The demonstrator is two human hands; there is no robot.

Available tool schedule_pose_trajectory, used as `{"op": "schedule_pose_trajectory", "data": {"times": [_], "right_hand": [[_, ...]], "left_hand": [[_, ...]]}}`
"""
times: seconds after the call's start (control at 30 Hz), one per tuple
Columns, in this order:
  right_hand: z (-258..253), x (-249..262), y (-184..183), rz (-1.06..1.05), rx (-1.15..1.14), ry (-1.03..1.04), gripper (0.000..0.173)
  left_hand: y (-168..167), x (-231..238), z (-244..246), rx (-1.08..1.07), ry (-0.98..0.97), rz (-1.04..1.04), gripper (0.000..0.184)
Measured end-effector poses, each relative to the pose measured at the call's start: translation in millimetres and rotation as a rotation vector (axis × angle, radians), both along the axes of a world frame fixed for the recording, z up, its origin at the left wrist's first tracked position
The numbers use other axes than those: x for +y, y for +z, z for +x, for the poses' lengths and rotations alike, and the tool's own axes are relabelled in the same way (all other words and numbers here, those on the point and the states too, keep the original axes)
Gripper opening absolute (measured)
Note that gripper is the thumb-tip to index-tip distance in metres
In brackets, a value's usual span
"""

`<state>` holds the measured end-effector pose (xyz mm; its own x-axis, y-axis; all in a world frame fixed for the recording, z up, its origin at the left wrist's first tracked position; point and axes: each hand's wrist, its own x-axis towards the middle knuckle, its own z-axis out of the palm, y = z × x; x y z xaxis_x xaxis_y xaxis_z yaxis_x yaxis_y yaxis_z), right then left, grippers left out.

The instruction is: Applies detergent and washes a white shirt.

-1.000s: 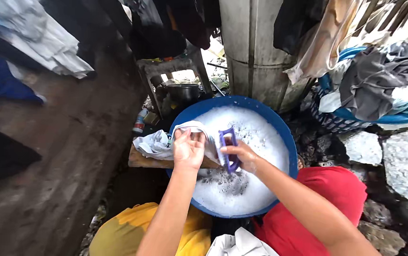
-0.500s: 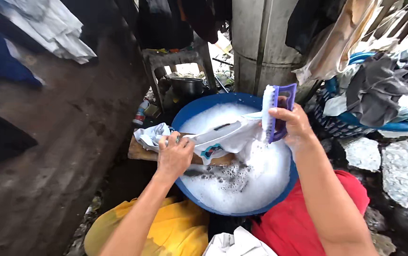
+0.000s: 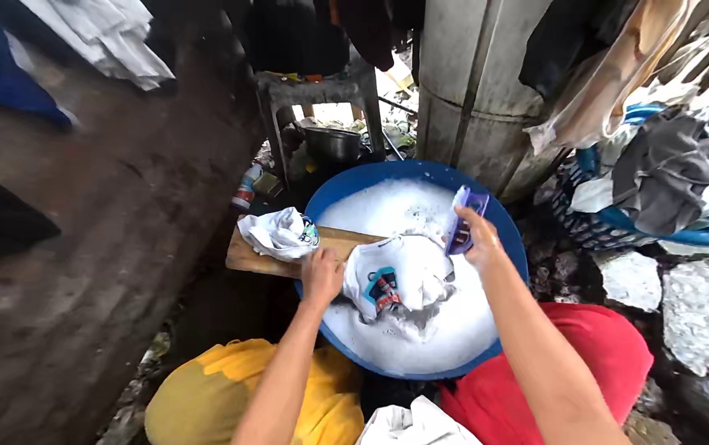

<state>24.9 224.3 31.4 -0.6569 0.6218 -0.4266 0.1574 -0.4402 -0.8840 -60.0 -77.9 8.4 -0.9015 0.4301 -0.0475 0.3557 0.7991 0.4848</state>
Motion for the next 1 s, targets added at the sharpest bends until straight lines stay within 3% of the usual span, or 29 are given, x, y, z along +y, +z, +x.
{"op": "schedule_pose_trajectory", "data": {"times": [0.1,0.2,0.3,0.43,0.53,0.67,0.77,0.9,1.0], "right_hand": [[4.1,2.5,-32.1,-0.100,-0.061,-0.075,0.050],[4.2,4.3,-39.9,-0.030,-0.146,-0.075,0.053],[1.1,5.6,-42.3,0.083,-0.140,-0.054,0.057],[-13.8,5.8,-57.6,0.325,-0.215,-0.008,0.074],[-39.6,-49.7,-62.4,0.519,-0.261,0.189,0.068],[-62.7,-191.7,-60.2,0.859,-0.096,0.682,0.069],[-65.7,-207.0,-68.2,0.990,-0.149,0.890,0.063],[-74.0,-99.5,-116.6,0.937,-0.465,0.530,0.064],[-86.7,-95.8,-117.6,0.897,-0.501,0.373,0.065]], "left_hand": [[-30.8,11.0,8.6,-0.082,0.112,-0.144,0.044],[-49.7,25.7,8.1,-0.052,0.138,-0.166,0.045],[-51.4,23.4,4.3,-0.035,0.098,-0.147,0.034],[-35.6,-25.9,-8.8,0.058,0.061,-0.134,0.031],[-37.9,-58.6,-12.5,0.122,0.039,-0.081,0.027],[-48.4,-60.7,-9.7,0.189,0.106,0.026,0.023],[-61.6,-61.1,-10.6,0.227,0.142,0.081,0.021],[-76.5,-57.5,-16.5,0.256,0.168,0.115,0.021],[-79.7,-55.1,-18.7,0.300,0.173,0.135,0.019]]}}
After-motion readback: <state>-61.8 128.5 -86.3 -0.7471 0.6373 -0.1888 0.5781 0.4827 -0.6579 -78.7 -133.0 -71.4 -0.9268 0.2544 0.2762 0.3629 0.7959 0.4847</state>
